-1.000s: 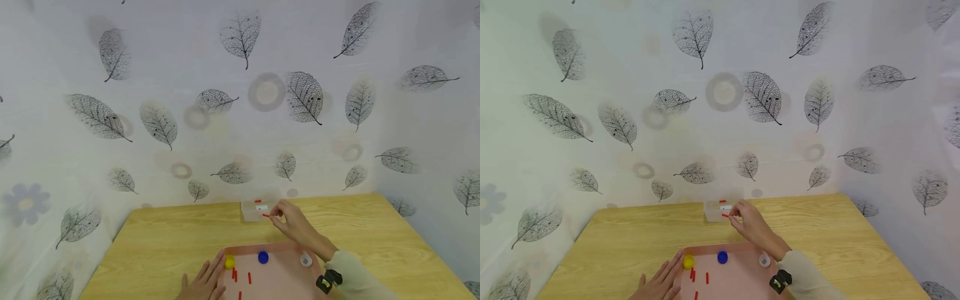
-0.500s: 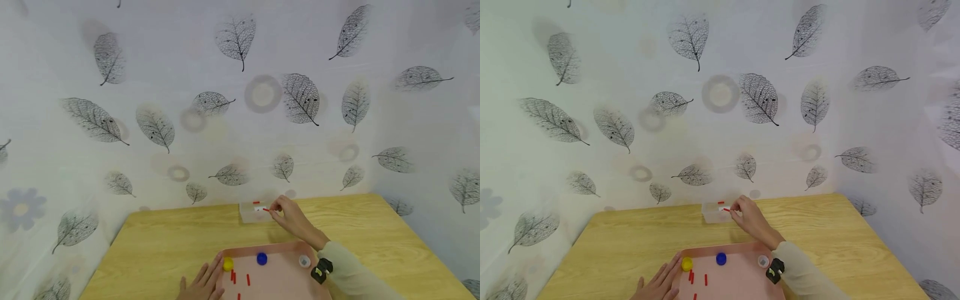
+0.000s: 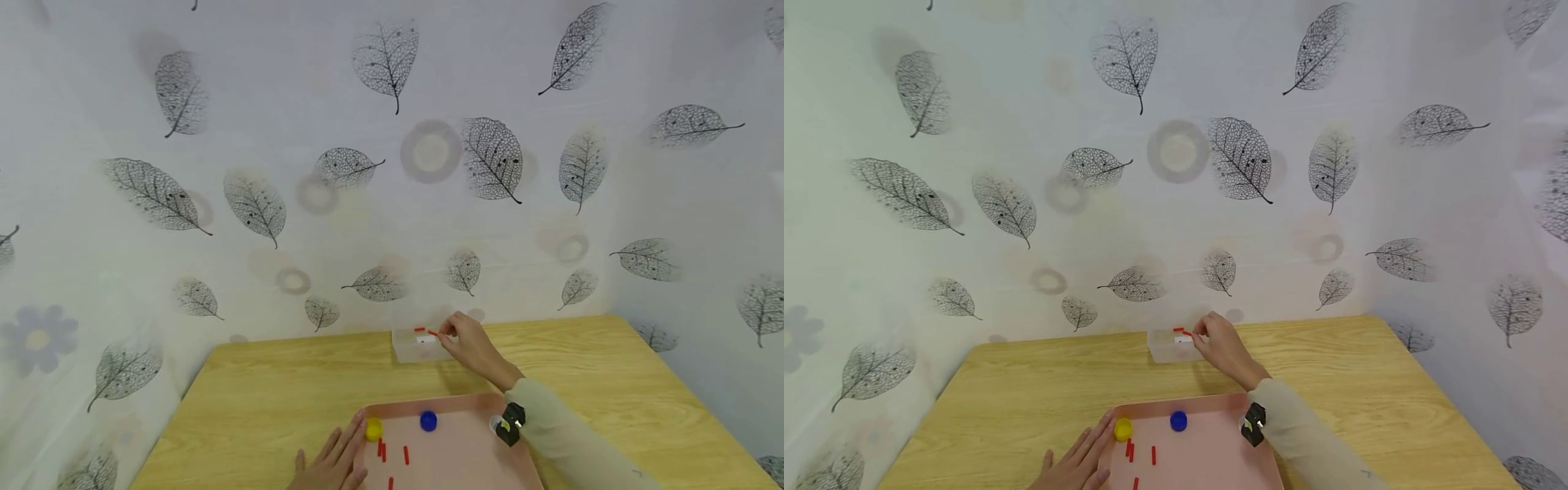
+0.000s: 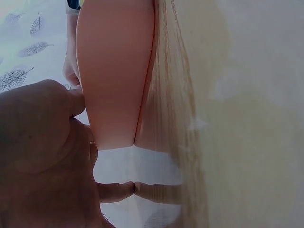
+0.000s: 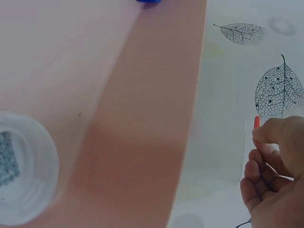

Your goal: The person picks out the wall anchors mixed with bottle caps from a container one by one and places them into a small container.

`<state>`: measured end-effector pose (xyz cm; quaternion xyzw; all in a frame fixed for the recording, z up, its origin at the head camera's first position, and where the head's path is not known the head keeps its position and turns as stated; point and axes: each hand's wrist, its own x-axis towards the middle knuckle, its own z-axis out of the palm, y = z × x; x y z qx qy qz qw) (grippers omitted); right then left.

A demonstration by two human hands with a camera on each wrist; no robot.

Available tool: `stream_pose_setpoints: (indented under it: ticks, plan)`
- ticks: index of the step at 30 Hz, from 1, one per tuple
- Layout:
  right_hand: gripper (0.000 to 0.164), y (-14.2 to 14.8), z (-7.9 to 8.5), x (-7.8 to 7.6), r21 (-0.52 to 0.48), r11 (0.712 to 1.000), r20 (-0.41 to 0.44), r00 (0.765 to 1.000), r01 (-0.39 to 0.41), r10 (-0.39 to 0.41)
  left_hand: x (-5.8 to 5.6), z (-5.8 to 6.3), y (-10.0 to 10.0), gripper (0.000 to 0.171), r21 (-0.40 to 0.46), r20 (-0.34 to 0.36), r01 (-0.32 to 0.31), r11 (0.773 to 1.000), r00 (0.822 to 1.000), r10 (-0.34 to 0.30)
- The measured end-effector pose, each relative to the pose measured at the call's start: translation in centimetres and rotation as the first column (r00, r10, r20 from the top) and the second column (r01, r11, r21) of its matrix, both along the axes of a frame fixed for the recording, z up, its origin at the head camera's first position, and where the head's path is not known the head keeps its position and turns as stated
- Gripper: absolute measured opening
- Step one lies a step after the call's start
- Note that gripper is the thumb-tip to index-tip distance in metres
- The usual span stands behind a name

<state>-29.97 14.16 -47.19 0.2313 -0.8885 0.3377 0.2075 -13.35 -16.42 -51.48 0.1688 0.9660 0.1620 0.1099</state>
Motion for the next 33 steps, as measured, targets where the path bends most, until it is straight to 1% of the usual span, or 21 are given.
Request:
stream_pose_setpoints:
  ticks: [6, 13, 18, 21, 28, 33]
  plan:
    - [0.007, -0.34, -0.32, -0.70, 0.002, 1.000, -0.020, 1.000, -0.002, 0.002, 0.17, -0.04, -0.07, 0.066, 0.000, -0.001, -0.023, 1.000, 1.000, 0.023]
    - [0.008, -0.59, -0.35, -0.83, 0.017, 1.000, 0.018, 1.000, 0.004, -0.004, 0.40, -0.13, -0.01, 0.065, 0.001, -0.022, -0.033, 0.999, 0.999, 0.033]
    - [0.007, -0.68, -0.27, -0.89, 0.027, 1.000, 0.019, 1.000, 0.003, -0.003, 0.43, -0.10, 0.06, 0.065, -0.007, -0.030, -0.041, 0.999, 0.999, 0.041]
    - [0.007, -0.65, -0.22, -0.93, 0.029, 1.000, 0.027, 1.000, 0.006, -0.007, 0.38, -0.09, 0.08, 0.065, -0.005, -0.028, -0.039, 0.999, 0.999, 0.039]
    - [0.009, -0.55, -0.16, -0.95, 0.037, 0.999, 0.028, 0.999, 0.018, -0.019, 0.18, -0.44, -0.01, 0.062, 0.011, -0.059, -0.005, 1.000, 0.998, 0.006]
    - [0.009, -0.54, -0.23, -0.98, 0.043, 0.999, 0.021, 1.000, 0.020, -0.021, 0.13, -0.43, -0.01, 0.062, 0.018, -0.043, -0.007, 1.000, 0.999, 0.007]
